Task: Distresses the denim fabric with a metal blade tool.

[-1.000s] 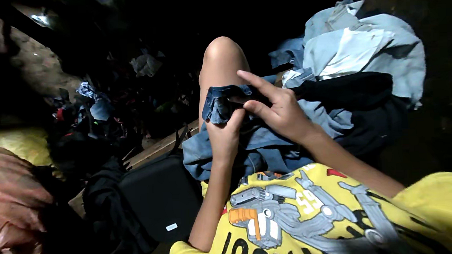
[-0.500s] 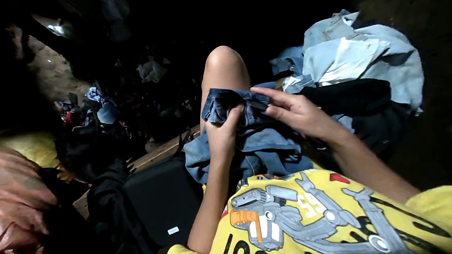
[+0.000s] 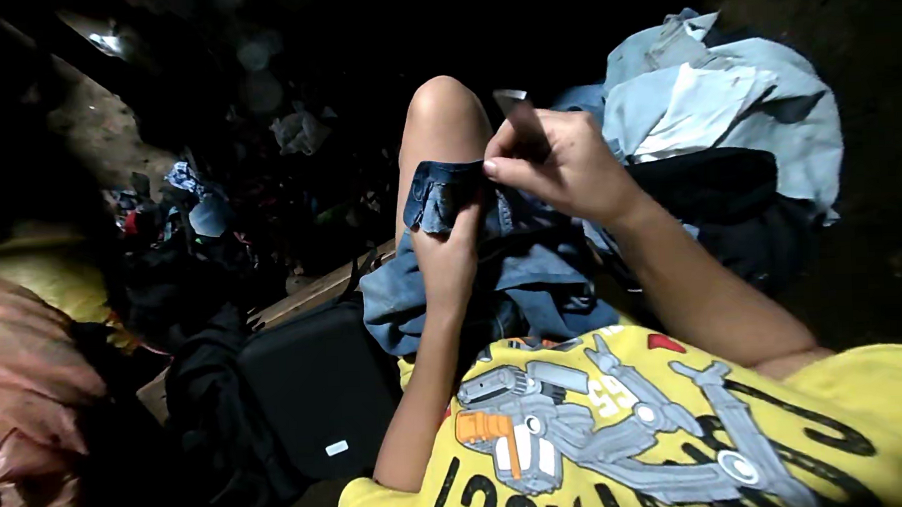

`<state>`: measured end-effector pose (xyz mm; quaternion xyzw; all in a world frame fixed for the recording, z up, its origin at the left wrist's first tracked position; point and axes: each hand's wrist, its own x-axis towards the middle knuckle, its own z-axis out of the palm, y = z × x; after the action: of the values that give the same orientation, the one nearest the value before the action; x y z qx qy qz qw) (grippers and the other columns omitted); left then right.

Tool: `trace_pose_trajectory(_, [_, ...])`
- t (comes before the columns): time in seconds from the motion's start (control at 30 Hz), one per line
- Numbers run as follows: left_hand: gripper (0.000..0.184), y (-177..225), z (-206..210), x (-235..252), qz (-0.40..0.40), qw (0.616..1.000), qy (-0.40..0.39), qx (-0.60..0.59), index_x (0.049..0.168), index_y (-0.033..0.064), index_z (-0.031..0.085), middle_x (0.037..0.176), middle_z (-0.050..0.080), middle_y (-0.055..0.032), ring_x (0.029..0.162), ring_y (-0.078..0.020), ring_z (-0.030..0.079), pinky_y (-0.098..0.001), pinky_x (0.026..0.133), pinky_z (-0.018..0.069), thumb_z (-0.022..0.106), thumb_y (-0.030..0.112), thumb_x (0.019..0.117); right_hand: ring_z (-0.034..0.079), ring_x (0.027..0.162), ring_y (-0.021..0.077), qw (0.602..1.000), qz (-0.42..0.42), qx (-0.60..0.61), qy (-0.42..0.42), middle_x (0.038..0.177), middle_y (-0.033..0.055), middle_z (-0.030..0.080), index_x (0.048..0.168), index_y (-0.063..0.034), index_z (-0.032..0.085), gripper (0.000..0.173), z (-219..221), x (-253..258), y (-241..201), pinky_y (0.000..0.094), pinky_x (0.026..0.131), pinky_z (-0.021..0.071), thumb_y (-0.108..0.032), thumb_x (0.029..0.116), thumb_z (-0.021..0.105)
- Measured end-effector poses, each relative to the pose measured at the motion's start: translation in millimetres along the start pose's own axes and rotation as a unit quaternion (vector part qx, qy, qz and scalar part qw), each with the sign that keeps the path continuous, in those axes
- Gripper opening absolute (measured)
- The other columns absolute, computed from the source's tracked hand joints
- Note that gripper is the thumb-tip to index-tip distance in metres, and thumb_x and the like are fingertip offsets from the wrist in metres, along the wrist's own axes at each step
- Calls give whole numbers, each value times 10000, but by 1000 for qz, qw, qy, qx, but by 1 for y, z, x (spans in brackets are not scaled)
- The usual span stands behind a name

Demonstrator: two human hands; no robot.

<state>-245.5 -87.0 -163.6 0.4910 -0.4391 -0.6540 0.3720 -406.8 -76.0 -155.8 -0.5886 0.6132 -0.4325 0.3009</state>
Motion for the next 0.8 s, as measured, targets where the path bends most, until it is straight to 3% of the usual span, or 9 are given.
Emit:
trace_pose_trajectory(0.07, [190,2,-1,0,-9,1000,-14,-20,1150,110,656,980,716,66,889,-11,689,-233,813,595,661,74,963,490,566,-79,979,126,159,-2,704,-128,598,846,-137,657,113,1,3,-4,106,523,410,-57,916,620])
trace_pose_trajectory(0.17, [180,2,-3,2,-15,999,-27,-28,1136,131,660,960,707,71,858,-8,682,-223,777,589,653,85,962,424,480,-69,939,199,279,-24,614,-153,555,809,-175,648,212,4,5,-4,119,439,349,-15,926,574])
trace_pose_trajectory(0.27, [171,4,-1,6,-35,997,-18,-58,1088,102,654,918,717,59,849,-16,694,-235,791,600,650,28,934,486,585,-91,973,141,176,-48,719,-145,578,937,-138,649,86,-1,3,-2,99,538,404,-125,992,584])
trace_pose_trajectory(0.33, [199,8,3,10,-45,995,-5,-91,1086,58,636,914,720,22,860,-48,702,-256,816,605,660,-23,906,521,701,-68,991,90,94,-34,842,-92,590,1149,-58,638,213,-5,-2,-1,126,649,455,-203,1037,530])
trace_pose_trajectory(0.4, [236,11,4,11,-52,993,6,-104,1112,41,624,924,723,5,865,-61,708,-262,823,609,683,-36,897,476,676,-37,995,80,57,-28,855,-65,540,1258,-36,559,307,-10,-12,-2,148,604,413,-179,1013,440])
trace_pose_trajectory(0.47, [264,12,5,12,-56,992,11,-111,1132,50,617,936,727,3,872,-64,713,-264,829,611,695,-39,896,448,615,-20,994,100,41,-27,877,-39,551,1207,-63,603,284,-17,-25,-6,143,523,368,-127,1010,408])
trace_pose_trajectory(0.6, [281,12,6,13,-67,990,24,-119,1147,33,605,940,717,-17,876,-82,711,-281,831,611,703,-28,891,634,725,10,987,132,78,-47,916,-50,632,1212,-96,624,310,-29,-39,-6,180,593,558,-184,1088,355])
trace_pose_trajectory(0.7, [245,14,6,13,-68,990,21,-126,1128,49,621,928,725,-10,856,-79,716,-279,807,618,692,-13,902,495,523,-7,992,119,-10,-44,689,-73,541,1154,-122,644,353,-30,-39,-11,168,448,420,-315,1109,353])
trace_pose_trajectory(0.8, [222,15,7,13,-73,989,24,-130,1117,53,624,917,721,-9,848,-79,713,-280,800,617,682,-3,911,513,578,86,982,91,-160,-46,692,-34,561,1006,-134,692,527,-31,-39,-16,324,510,405,-486,1092,308])
